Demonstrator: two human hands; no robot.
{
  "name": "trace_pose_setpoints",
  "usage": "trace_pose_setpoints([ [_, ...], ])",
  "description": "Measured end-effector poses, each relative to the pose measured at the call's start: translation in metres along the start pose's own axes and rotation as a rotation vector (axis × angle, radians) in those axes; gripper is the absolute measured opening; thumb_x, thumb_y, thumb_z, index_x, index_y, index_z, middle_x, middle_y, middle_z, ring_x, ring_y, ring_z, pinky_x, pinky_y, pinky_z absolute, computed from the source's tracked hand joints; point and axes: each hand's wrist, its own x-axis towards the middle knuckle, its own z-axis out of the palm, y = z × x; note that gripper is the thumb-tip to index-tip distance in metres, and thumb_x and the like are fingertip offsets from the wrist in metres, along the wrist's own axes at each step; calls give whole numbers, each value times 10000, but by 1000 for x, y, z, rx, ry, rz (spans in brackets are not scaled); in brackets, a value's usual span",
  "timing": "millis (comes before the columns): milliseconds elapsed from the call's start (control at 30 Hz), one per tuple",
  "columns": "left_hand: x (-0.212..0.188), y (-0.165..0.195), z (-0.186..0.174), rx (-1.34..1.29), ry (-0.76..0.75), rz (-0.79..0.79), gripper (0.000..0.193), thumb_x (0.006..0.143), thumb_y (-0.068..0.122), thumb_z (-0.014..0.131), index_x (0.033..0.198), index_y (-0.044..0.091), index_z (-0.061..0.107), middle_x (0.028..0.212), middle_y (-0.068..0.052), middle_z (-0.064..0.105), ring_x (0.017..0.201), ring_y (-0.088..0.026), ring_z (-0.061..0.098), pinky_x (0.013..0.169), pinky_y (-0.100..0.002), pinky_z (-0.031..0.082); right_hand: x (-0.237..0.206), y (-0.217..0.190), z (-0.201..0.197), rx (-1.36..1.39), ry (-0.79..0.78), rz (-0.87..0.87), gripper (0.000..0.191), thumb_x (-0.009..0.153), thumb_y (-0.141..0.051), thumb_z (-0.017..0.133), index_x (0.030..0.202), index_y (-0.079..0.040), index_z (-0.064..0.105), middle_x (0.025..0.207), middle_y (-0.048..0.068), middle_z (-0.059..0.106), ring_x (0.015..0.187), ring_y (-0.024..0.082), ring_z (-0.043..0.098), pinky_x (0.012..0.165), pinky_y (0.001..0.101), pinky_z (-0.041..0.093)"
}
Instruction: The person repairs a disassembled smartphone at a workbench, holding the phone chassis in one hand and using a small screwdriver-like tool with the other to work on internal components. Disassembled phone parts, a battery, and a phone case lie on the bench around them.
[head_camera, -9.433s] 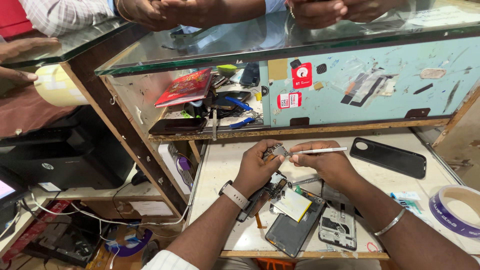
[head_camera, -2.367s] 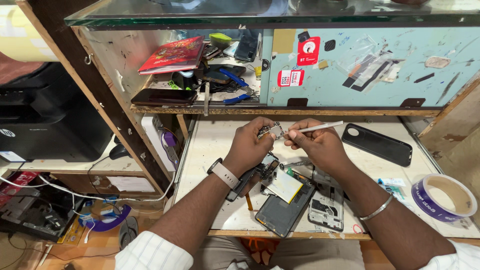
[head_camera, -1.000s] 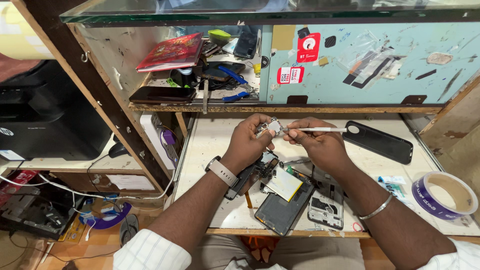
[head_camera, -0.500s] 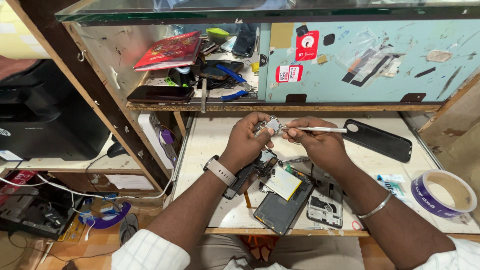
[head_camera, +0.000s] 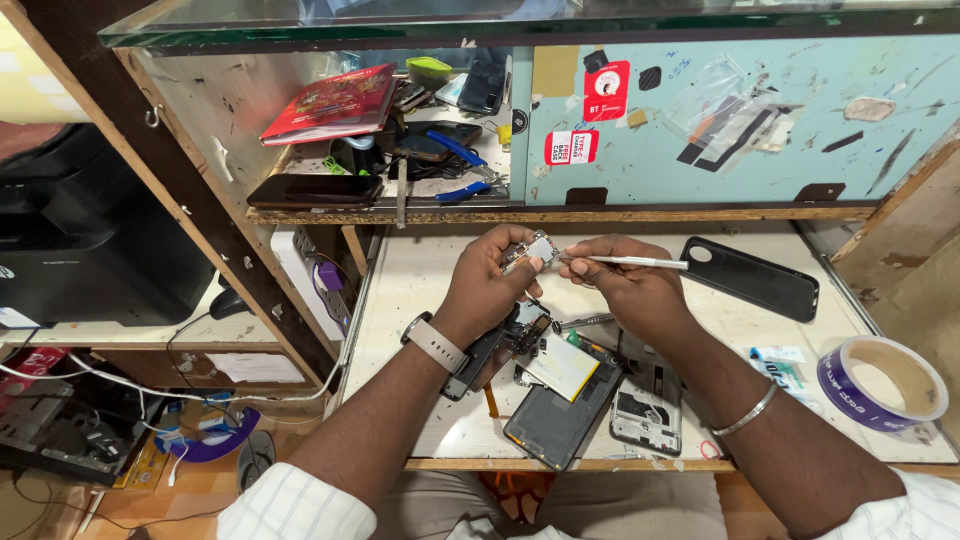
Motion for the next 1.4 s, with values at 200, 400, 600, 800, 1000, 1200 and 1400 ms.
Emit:
trace_pose_setpoints([
  [200, 1, -1, -1, -71, -21, 6, 265, 962, 48, 631, 1212, -22, 578, 983, -93, 717, 681, -89, 695, 554, -205, 521, 0, -1, 0, -23, 14, 33, 174, 933, -16, 685, 1091, 49, 721, 1070, 148, 771, 979, 168, 750, 900, 289, 611],
  [400, 3, -5, -2, -124, -38, -41, 261, 975, 44, 625, 1221, -12, 557, 941, -97, 728, 658, -95, 684, 543, -212, 520, -1, -2, 0, -32, 8, 12, 178, 930, -20, 692, 1093, 45, 724, 1071, 146, 773, 980, 168, 752, 897, 291, 614],
  [600, 4, -8, -3, -159, -68, -15, 251, 986, 49, 629, 1216, -15, 552, 916, -99, 734, 647, -99, 678, 542, -217, 519, -1, -1, 0, -41, 1, -5, 185, 930, -25, 695, 1100, 38, 732, 1061, 145, 769, 980, 171, 749, 901, 295, 617],
  [800, 4, -6, -3, -162, -61, -32, 254, 978, 49, 631, 1216, -3, 557, 893, -89, 735, 634, -94, 671, 538, -216, 517, 0, 1, -1, -58, -6, -31, 195, 922, -33, 705, 1103, 32, 738, 1078, 134, 767, 989, 172, 756, 901, 291, 619],
  [1000, 2, -3, -2, -127, -80, -39, 236, 993, 68, 628, 1208, -4, 560, 903, -90, 737, 649, -89, 674, 553, -211, 523, 0, -2, -1, -79, 12, -10, 211, 923, -50, 714, 1117, 27, 748, 1072, 136, 766, 987, 163, 746, 900, 286, 615],
  [1200, 2, -4, 1, -195, -83, -10, 254, 990, 66, 628, 1220, -4, 547, 941, -103, 735, 670, -98, 674, 562, -220, 517, -1, -8, -3, -14, 15, 46, 254, 935, -73, 712, 1169, 25, 729, 1023, 128, 786, 963, 151, 743, 862, 267, 595],
  [1400, 4, -7, -1, -173, -53, 11, 292, 985, 76, 634, 1248, -12, 541, 974, -105, 731, 672, -97, 666, 575, -222, 519, -1, -10, -3, 66, -15, 70, 264, 943, -78, 698, 1185, 24, 720, 1031, 133, 791, 979, 151, 748, 883, 275, 591],
])
